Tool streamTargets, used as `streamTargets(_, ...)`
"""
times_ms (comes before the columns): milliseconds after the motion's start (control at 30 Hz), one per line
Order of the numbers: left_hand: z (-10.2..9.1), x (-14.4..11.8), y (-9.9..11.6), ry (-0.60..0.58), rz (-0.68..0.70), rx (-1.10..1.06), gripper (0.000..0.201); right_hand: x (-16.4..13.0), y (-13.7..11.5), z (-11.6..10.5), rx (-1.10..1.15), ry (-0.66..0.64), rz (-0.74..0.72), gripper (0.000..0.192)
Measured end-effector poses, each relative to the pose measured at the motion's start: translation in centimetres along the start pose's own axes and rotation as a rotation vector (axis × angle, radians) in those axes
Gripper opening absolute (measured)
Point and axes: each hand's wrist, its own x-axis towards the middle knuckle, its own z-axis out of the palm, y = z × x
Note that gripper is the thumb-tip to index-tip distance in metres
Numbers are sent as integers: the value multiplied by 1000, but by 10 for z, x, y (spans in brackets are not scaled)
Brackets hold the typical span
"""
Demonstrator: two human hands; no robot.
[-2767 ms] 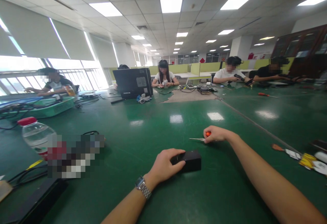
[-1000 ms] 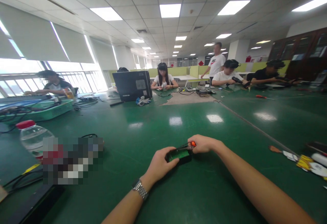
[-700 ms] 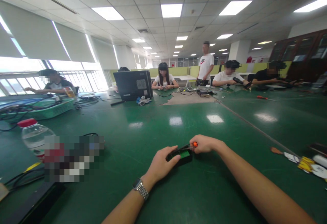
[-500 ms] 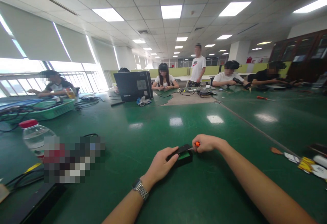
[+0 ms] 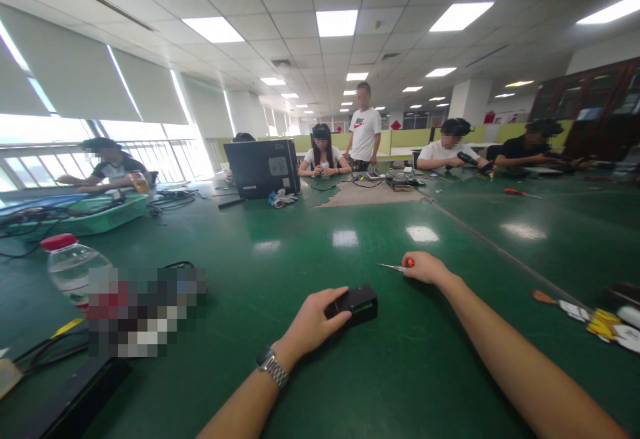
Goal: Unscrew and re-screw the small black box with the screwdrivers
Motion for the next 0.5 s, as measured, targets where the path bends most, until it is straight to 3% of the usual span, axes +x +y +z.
streamTargets(200,-8,-2,1,-9,41,2,41,1,3,4,41,8,-3,19)
streamTargets(300,-20,-9,-3,34,14,37,38,2,4,5,55,7,-4,19)
streamTargets(400,-46,-27,-15,130,-64,124,38,3,4,6,60,9,-5,17)
streamTargets(500,-83,-65,-34,249,-213,254,44,5,4,8,61,8,0,17)
